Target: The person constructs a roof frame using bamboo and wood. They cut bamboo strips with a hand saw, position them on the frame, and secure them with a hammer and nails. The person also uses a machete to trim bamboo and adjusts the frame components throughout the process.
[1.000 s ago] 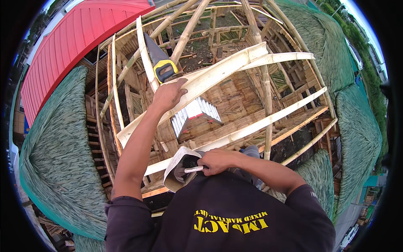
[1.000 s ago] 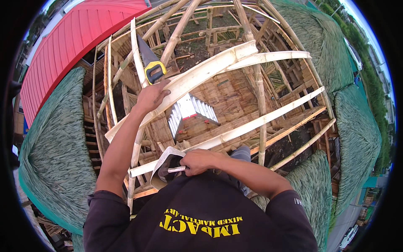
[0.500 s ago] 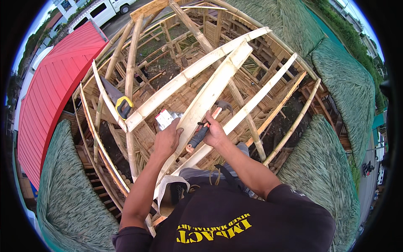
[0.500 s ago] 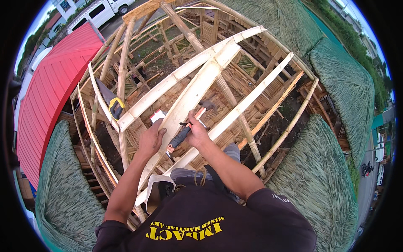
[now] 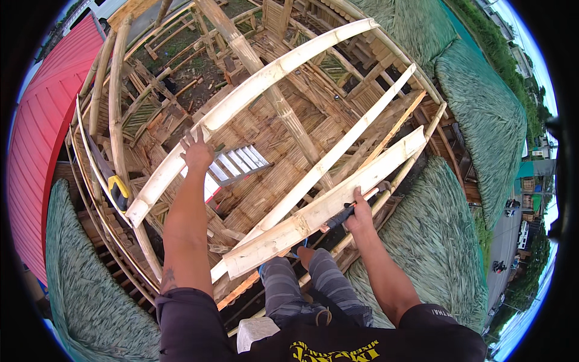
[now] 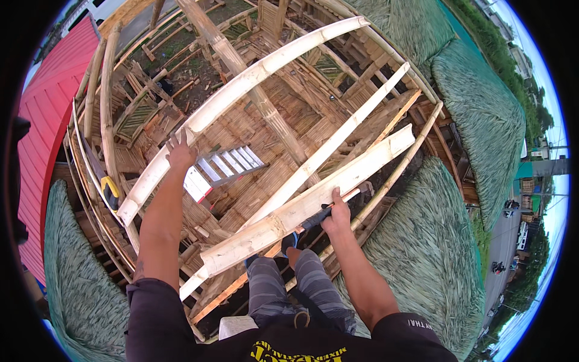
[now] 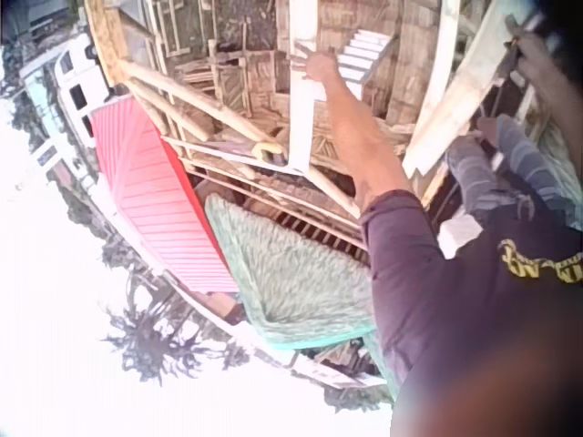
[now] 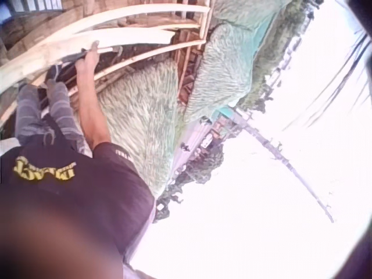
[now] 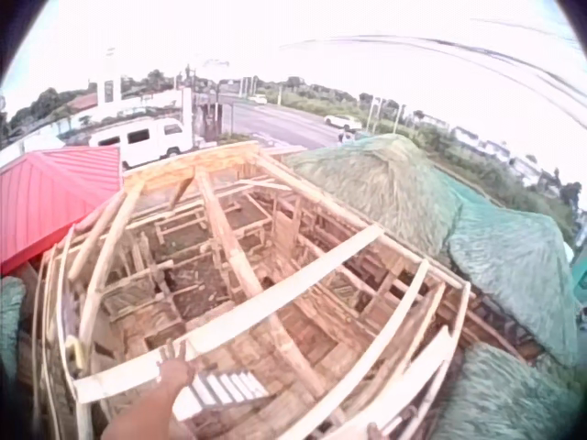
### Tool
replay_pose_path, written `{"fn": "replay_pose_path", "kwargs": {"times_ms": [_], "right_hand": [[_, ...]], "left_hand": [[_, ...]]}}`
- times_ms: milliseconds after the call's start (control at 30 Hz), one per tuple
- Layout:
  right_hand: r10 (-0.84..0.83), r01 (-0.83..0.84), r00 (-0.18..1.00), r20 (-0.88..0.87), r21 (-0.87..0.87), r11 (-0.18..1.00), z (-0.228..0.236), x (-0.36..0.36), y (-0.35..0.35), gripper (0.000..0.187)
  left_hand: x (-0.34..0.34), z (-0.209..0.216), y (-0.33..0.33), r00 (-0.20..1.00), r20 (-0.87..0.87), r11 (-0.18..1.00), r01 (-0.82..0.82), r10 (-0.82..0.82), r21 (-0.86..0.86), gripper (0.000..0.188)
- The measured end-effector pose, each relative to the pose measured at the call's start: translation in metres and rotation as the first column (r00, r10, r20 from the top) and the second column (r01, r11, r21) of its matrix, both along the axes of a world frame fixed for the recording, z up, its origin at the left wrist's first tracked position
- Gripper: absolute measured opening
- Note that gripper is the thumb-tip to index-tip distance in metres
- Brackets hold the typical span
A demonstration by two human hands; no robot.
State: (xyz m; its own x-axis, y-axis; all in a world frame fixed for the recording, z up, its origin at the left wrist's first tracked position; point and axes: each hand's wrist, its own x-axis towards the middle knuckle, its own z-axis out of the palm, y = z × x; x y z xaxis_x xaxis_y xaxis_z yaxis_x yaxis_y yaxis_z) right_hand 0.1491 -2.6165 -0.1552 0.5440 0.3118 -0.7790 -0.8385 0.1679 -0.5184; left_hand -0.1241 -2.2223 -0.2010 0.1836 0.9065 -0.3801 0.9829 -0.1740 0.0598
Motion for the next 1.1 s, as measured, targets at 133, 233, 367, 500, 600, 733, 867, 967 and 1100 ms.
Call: {"fn": "replay_pose_path", "kwargs": {"times_ms": [133,233,367,500,600,733,867,967,1100], "right_hand": [[0.032,-0.033,0.999,-0.032,-0.023,0.999,-0.002,0.03,0.006,0.043],[0.046,-0.046,0.999,-0.008,-0.042,0.998,0.002,0.037,0.013,0.04],[0.062,-0.064,0.998,-0.023,-0.066,0.996,0.013,0.052,0.034,0.036],[0.129,-0.122,0.99,0.053,-0.117,0.986,0.029,0.096,0.06,0.035],[0.061,-0.059,0.996,0.06,-0.023,0.998,0.047,0.138,0.075,0.039],[0.062,-0.062,0.997,0.047,-0.008,0.998,0.082,0.182,0.099,0.04],[0.083,-0.086,0.996,0.025,0.119,0.989,0.122,0.19,0.135,0.038],[0.131,-0.122,0.99,-0.057,0.146,0.982,0.152,0.173,0.156,0.032],[0.16,-0.136,0.979,-0.129,0.177,0.975,0.188,0.147,0.175,0.033]], "left_hand": [[0.006,-0.012,-0.001,0.999,-0.046,1.0,-0.012,0.011,-0.024,0.099],[-0.001,-0.017,0.0,0.994,-0.079,0.998,0.07,-0.07,-0.002,0.103],[-0.005,-0.009,0.011,0.987,-0.106,0.991,0.117,-0.123,-0.056,0.108],[0.005,0.01,0.012,0.947,-0.239,0.975,0.192,-0.213,-0.109,0.1],[0.009,0.011,0.009,0.946,-0.257,0.971,0.154,-0.198,-0.182,0.094],[0.0,-0.015,0.022,0.963,-0.247,0.985,0.073,-0.111,-0.158,0.096],[-0.01,-0.006,0.052,0.933,0.245,0.871,-0.121,0.263,-0.476,0.089],[-0.019,0.074,0.025,0.403,0.567,0.645,-0.08,0.718,-0.76,0.048],[-0.015,0.255,-0.082,0.763,0.539,0.78,0.075,0.357,-0.622,0.031]]}}
